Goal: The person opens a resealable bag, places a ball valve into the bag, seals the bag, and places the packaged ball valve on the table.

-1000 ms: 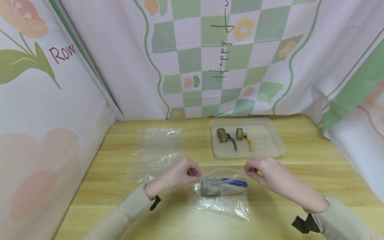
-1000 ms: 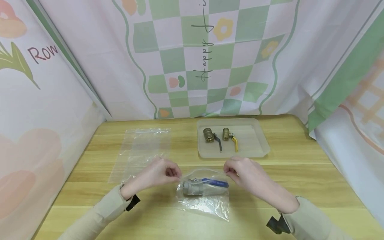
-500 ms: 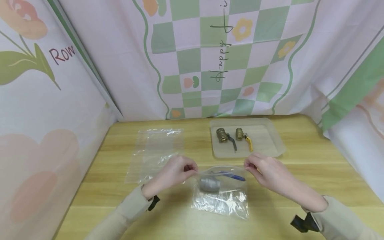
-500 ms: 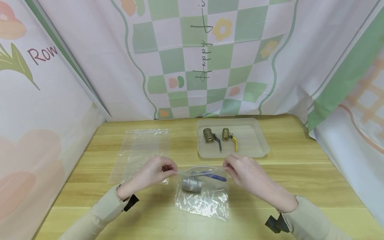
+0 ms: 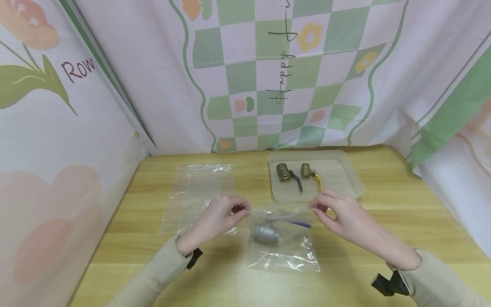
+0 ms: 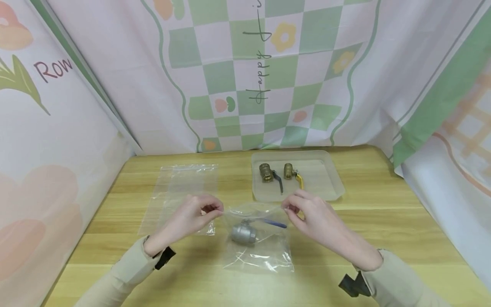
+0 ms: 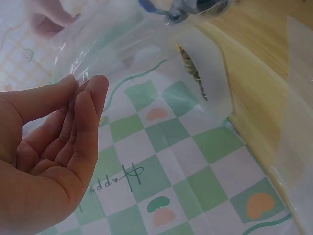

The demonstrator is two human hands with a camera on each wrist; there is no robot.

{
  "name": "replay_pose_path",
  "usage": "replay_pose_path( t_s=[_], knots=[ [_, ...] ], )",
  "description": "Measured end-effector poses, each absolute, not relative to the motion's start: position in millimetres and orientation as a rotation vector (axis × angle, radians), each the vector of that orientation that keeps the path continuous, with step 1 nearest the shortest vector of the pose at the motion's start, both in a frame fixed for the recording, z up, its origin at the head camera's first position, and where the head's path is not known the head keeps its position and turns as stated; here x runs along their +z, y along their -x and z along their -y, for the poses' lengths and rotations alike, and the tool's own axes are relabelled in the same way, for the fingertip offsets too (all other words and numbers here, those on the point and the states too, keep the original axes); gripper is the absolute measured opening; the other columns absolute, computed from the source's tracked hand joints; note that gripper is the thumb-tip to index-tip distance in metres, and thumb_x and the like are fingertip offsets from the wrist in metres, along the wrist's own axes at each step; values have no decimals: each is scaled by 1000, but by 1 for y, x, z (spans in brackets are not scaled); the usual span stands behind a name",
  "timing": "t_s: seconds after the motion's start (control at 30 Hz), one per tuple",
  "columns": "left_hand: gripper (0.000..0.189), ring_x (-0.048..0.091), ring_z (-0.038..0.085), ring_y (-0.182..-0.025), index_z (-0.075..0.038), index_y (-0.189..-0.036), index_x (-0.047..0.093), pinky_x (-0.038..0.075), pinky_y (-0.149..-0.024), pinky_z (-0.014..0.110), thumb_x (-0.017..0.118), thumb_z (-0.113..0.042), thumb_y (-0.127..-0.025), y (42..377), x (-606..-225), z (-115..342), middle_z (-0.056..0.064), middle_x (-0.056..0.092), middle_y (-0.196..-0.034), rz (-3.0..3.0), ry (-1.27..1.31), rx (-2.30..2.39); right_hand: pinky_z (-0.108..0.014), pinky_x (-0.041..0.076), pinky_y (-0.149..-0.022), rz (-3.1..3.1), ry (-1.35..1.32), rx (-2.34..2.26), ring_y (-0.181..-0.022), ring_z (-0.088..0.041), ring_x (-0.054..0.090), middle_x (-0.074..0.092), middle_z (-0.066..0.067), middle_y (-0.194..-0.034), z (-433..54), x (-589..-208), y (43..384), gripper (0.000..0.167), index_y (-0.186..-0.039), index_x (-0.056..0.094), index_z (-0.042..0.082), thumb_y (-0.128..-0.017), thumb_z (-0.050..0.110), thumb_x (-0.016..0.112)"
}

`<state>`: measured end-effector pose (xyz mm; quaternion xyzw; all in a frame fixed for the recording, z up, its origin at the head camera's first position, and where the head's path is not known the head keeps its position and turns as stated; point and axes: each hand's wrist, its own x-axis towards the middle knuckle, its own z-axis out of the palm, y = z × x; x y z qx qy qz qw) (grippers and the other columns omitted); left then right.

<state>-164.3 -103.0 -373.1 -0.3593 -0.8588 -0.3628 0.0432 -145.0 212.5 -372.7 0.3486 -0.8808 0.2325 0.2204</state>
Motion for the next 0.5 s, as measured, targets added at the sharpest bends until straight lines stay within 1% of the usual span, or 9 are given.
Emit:
replay_pose_path(
  t_s=[0.13,0.27,0.5],
  knots=[
    [4,68,12,-72,-2,-86,72,55,-66,10,70,-3,-89,165,-368,103,8,74,-81,2593,1097,-1102,-3,49,-64,2408,-961,686,-69,2,60,67,8,-78,-212,-373,148,22,-84,71,13,-71,0,82],
    [4,68,12,-72,-2,-87,71,56,-66,11,70,-5,-90,166,-364,105,8,74,-81,2595,1085,-1114,-1,47,-65,2392,-963,689,-69,3,58,66,10,-77,-212,-374,150,23,-83,69,15,-70,0,82],
    [2,69,12,-75,-3,-90,72,58,-68,12,70,-4,-89,168,-364,110,9,75,-85,2618,1045,-1209,-3,50,-70,2343,-997,649,-70,-2,62,68,7,-79,-208,-371,150,21,-86,68,11,-71,-1,78]
  ],
)
